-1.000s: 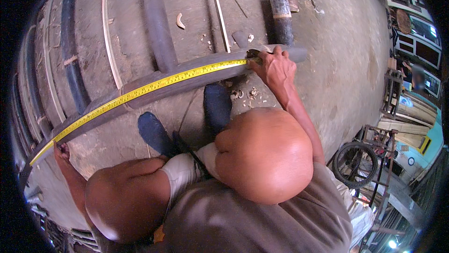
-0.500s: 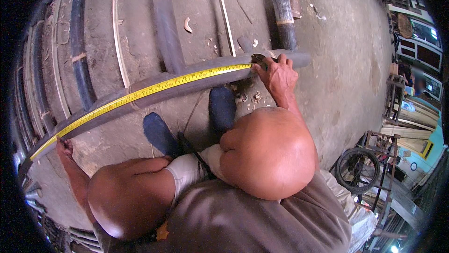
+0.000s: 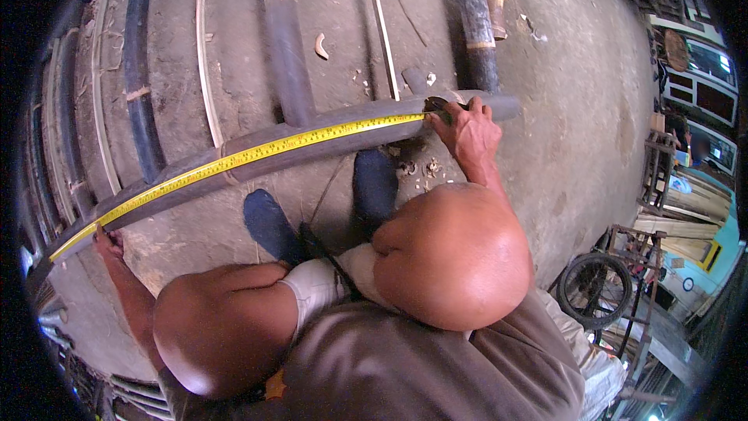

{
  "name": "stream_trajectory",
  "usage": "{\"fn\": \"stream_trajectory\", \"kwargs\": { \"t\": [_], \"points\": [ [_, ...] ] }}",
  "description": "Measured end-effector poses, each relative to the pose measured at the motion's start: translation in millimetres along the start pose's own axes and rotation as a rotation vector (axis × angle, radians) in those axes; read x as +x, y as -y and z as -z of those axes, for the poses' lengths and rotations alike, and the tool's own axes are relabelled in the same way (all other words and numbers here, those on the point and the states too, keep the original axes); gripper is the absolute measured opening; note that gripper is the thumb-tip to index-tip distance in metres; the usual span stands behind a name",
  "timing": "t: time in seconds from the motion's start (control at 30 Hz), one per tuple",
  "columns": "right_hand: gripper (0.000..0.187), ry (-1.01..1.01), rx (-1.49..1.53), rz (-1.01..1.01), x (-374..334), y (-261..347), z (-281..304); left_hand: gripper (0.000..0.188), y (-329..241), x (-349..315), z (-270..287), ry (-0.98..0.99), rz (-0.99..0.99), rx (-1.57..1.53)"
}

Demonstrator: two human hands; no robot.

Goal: The person measures and marks bamboo poles, then uses a mallet to fit them into a frame structure. The person repeatedly adjusts and secures the bamboo pieces to form a larger assembly.

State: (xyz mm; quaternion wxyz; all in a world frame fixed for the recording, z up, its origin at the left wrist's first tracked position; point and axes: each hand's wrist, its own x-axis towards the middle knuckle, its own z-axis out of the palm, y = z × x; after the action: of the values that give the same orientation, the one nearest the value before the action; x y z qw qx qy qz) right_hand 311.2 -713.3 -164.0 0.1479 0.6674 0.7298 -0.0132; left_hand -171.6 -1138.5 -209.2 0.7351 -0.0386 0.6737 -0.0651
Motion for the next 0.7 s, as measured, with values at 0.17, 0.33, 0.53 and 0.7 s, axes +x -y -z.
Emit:
{"fn": "stream_trajectory", "kwargs": {
  "t": [0.17, 0.33, 0.53, 0.7],
  "points": [
    [0.039, 0.030, -0.028, 0.020, 4, -7, 0, 0.025, -26, 2, 0, 0.201, 0.110, 0.093],
    [0.039, 0.070, -0.039, 0.035, 8, -7, 5, 0.026, -26, 4, -8, 0.243, 0.108, 0.100],
    [0.039, 0.066, 0.068, 0.227, 6, -14, 16, 0.027, -17, 9, -13, 0.132, -0.062, -0.006],
    [0.035, 0.102, 0.089, 0.322, 19, -8, 30, 0.028, -43, 42, 20, -0.290, -0.406, -0.249]
  ]
}}
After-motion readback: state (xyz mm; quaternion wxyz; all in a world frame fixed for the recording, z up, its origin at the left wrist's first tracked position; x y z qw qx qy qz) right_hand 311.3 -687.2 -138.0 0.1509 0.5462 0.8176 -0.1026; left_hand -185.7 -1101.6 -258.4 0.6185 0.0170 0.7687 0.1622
